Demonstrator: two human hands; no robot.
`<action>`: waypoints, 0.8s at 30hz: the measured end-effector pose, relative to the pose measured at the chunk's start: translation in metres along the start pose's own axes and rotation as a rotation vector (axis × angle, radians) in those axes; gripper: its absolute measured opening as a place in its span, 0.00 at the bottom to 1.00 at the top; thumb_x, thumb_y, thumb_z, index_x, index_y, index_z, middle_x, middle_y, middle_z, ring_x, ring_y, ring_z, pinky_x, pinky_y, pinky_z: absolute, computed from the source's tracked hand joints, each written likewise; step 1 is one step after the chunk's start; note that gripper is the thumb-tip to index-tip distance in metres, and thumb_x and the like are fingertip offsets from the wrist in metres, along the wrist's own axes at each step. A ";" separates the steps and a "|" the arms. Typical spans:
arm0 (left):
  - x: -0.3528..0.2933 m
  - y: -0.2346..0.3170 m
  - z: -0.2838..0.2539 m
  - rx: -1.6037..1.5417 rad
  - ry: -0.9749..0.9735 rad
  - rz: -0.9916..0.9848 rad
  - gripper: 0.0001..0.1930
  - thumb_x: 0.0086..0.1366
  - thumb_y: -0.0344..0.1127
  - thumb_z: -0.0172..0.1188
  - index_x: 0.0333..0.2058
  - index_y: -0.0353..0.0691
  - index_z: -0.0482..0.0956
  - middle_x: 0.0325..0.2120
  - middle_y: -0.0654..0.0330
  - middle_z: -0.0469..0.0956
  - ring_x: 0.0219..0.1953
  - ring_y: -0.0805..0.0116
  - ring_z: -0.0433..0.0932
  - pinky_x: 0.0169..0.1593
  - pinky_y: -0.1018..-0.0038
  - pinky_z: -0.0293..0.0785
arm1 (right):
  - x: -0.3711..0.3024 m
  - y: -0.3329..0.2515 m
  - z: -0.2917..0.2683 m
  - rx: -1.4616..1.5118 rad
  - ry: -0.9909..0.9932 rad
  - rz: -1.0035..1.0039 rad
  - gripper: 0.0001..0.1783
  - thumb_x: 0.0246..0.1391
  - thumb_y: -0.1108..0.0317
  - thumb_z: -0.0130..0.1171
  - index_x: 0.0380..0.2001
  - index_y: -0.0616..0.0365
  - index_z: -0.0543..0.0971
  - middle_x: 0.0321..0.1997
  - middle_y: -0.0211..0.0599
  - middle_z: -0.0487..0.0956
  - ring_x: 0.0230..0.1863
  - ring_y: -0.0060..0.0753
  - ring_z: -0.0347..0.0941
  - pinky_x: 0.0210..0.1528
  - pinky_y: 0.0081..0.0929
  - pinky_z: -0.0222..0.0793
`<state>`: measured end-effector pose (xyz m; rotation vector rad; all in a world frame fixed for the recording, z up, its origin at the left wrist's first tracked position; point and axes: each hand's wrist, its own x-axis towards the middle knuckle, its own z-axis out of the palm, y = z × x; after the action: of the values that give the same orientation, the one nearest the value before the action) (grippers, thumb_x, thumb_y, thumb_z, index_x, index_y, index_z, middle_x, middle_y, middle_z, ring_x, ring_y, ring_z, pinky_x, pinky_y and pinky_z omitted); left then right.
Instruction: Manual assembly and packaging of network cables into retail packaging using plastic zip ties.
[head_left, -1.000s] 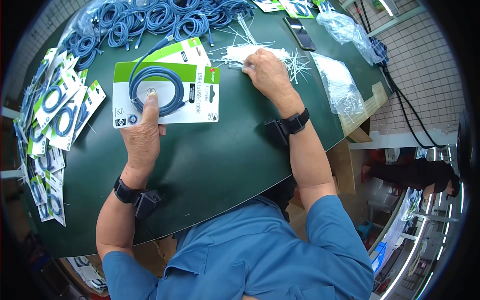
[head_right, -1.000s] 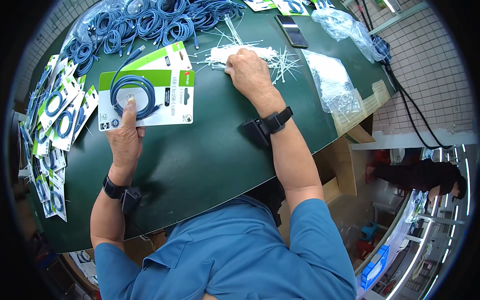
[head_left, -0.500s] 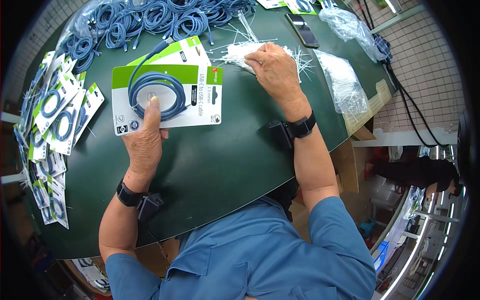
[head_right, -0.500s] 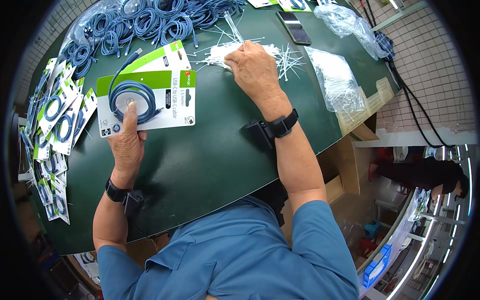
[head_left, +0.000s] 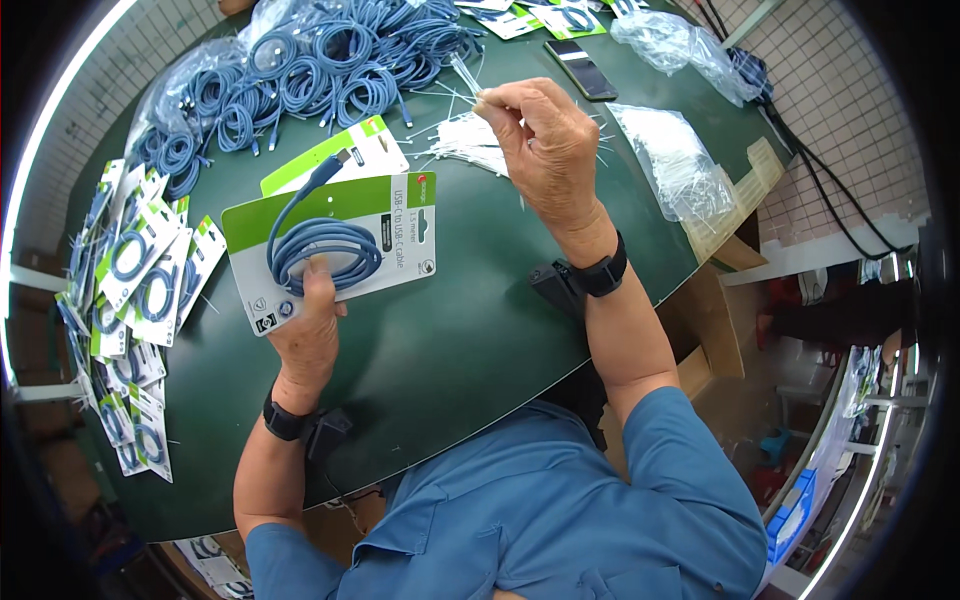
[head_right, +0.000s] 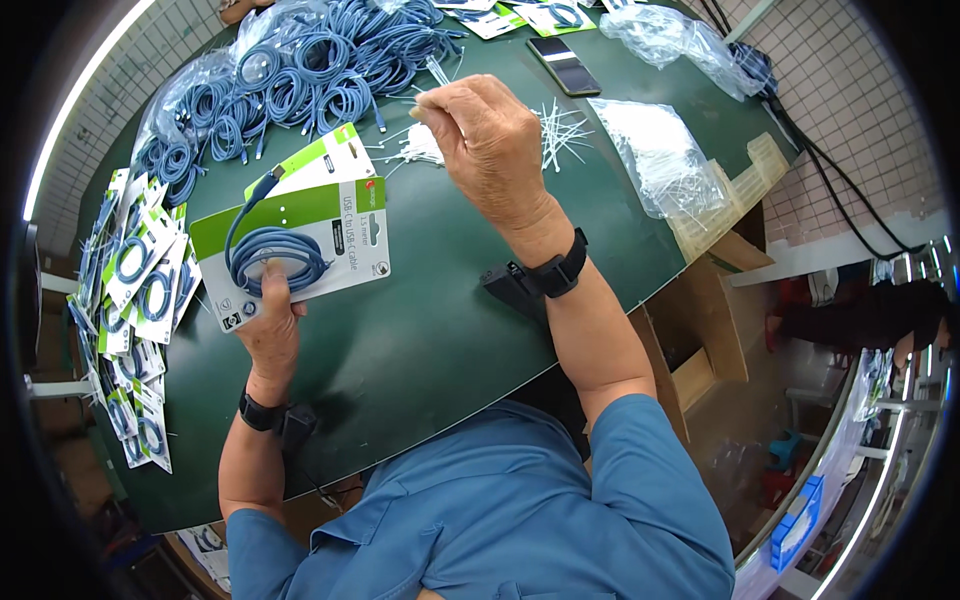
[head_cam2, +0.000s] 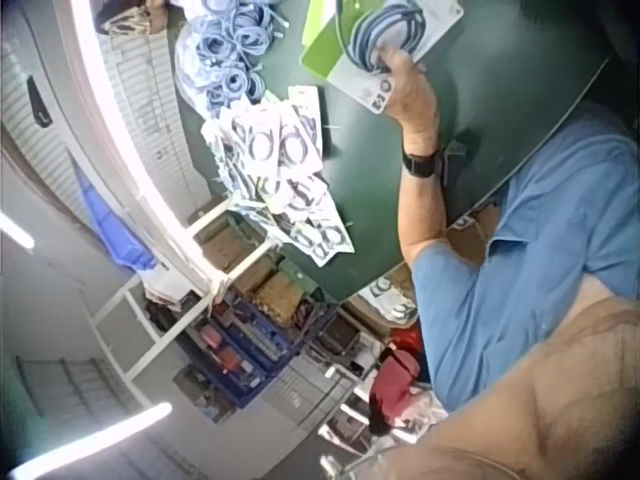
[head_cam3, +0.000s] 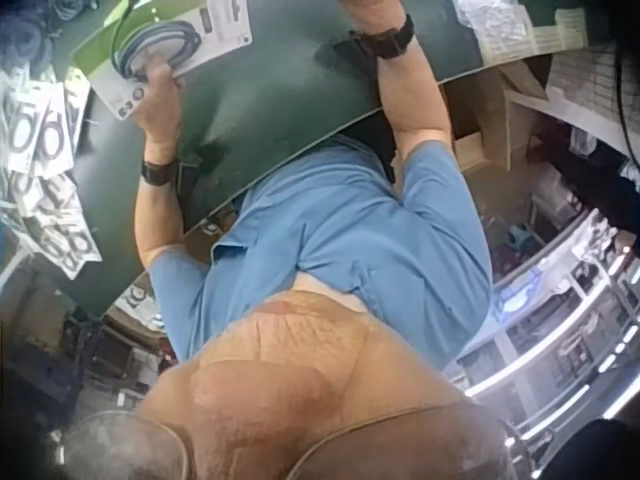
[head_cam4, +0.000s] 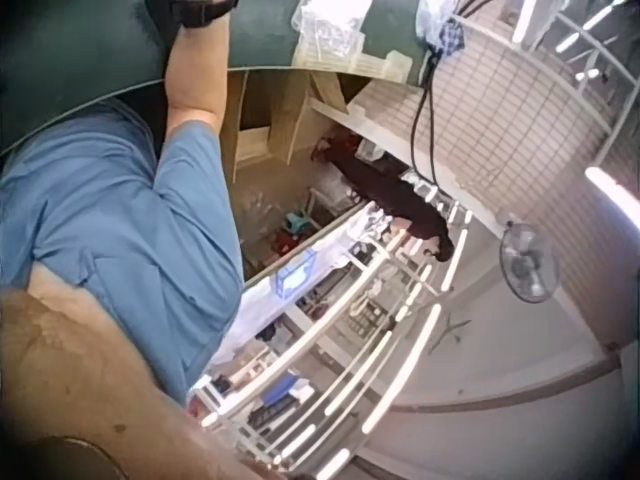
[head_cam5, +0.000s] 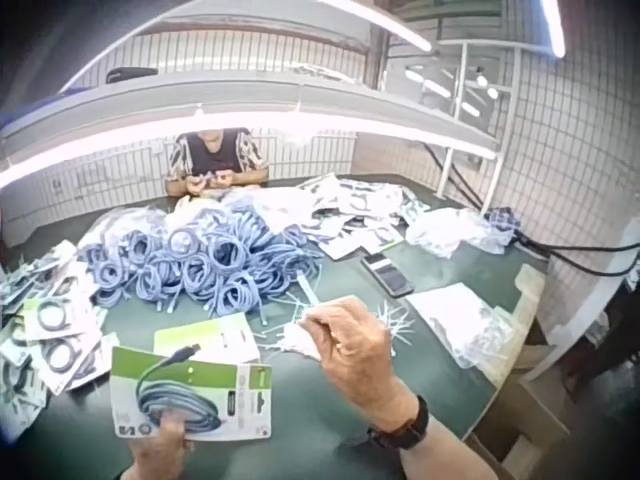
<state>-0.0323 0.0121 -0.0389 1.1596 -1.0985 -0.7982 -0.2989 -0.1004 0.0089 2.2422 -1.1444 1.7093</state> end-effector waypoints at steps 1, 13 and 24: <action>-0.001 -0.001 0.000 -0.011 -0.003 -0.004 0.14 0.67 0.25 0.61 0.50 0.34 0.74 0.35 0.59 0.80 0.24 0.76 0.76 0.19 0.82 0.71 | 0.001 -0.001 -0.002 0.008 0.029 -0.001 0.05 0.58 0.73 0.70 0.35 0.61 0.85 0.34 0.34 0.84 0.28 0.27 0.78 0.30 0.24 0.74; -0.010 -0.002 -0.006 0.011 -0.029 -0.046 0.15 0.67 0.26 0.61 0.51 0.34 0.73 0.36 0.59 0.80 0.26 0.76 0.77 0.19 0.82 0.72 | -0.018 0.039 0.007 0.070 0.007 0.372 0.08 0.63 0.67 0.68 0.37 0.61 0.85 0.32 0.32 0.86 0.30 0.19 0.78 0.32 0.18 0.73; -0.022 -0.012 -0.023 0.031 -0.163 0.043 0.07 0.69 0.27 0.62 0.44 0.34 0.77 0.31 0.62 0.80 0.24 0.77 0.75 0.22 0.81 0.69 | -0.020 0.012 0.013 0.678 -0.078 0.746 0.08 0.62 0.68 0.69 0.36 0.63 0.84 0.33 0.33 0.86 0.31 0.15 0.78 0.32 0.12 0.71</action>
<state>-0.0163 0.0362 -0.0564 1.1077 -1.2705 -0.8557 -0.2973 -0.1053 -0.0170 2.3904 -1.7985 2.6362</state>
